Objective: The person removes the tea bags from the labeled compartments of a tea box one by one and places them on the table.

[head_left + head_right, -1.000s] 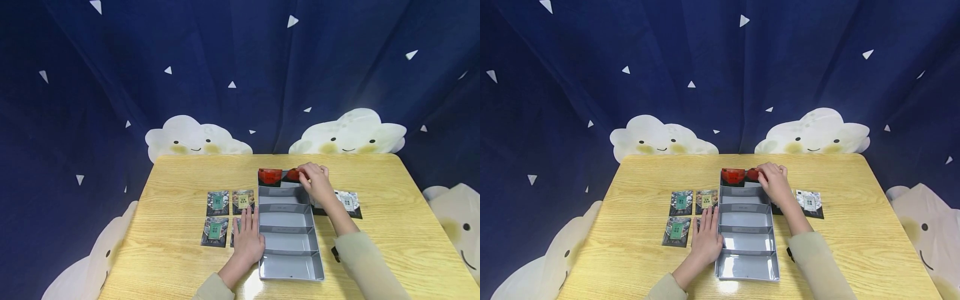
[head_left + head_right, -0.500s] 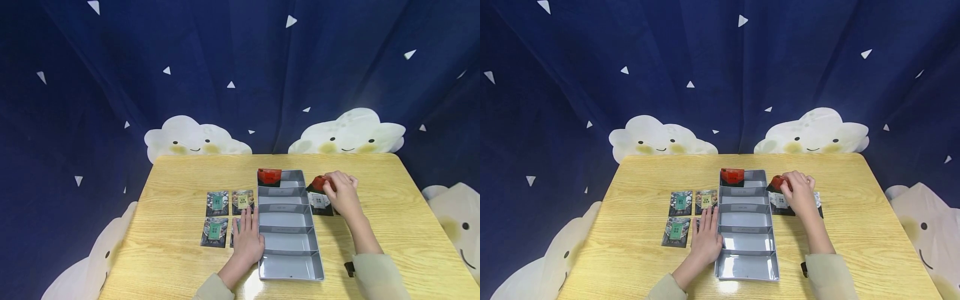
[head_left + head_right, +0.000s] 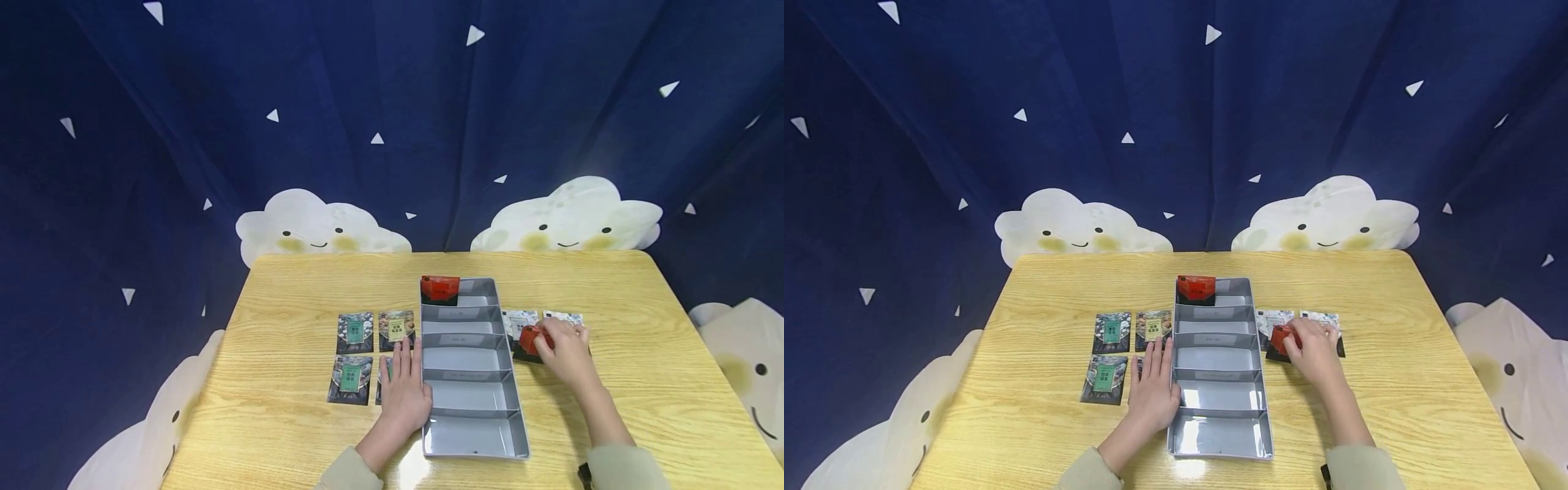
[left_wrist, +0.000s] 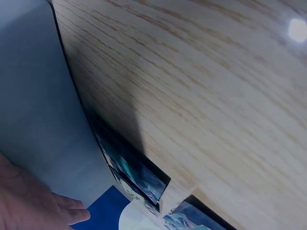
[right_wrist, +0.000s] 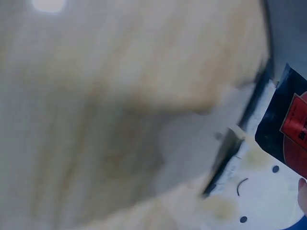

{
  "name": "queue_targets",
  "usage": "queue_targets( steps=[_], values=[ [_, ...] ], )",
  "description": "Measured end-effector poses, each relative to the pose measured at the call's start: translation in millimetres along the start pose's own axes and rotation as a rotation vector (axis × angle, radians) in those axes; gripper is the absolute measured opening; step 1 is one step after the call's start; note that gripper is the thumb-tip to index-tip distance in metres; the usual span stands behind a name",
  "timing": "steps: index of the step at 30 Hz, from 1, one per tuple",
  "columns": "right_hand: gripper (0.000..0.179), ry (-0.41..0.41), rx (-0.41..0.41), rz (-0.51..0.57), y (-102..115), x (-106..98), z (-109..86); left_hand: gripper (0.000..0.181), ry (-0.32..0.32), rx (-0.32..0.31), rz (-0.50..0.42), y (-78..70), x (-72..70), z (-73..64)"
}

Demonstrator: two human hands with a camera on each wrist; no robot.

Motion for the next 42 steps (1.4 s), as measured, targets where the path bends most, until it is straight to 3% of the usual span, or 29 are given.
queue_targets(
  steps=[8,17,27,35,42],
  values=[
    [0.006,0.11,0.026,0.006,-11.6,20.4,-21.9,0.069,0.003,-0.003,0.017,-0.2,0.6,0.5],
    [0.017,0.205,0.043,-0.067,-21.5,32.6,-37.0,0.069,-0.013,0.0,0.021,-0.9,-0.1,0.0],
    [0.022,0.16,-0.032,-0.075,-25.5,41.5,-47.1,0.069,-0.016,-0.003,0.028,-0.5,1.5,0.8],
    [0.021,0.154,0.005,-0.09,-28.8,45.5,-50.2,0.069,-0.005,-0.007,0.033,-0.3,0.0,0.2],
    [0.028,0.086,0.043,-0.093,-25.2,45.4,-50.1,0.07,-0.016,-0.009,0.042,-0.5,2.2,0.6]
  ],
)
Point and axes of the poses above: each hand's wrist, its own z-axis towards the middle knuckle, its own x-axis out of the palm, y = z × x, the point moved 1 cm from there along z, towards the middle knuckle, and after that the axes turned 13 degrees about z, right-handed, at the moved point
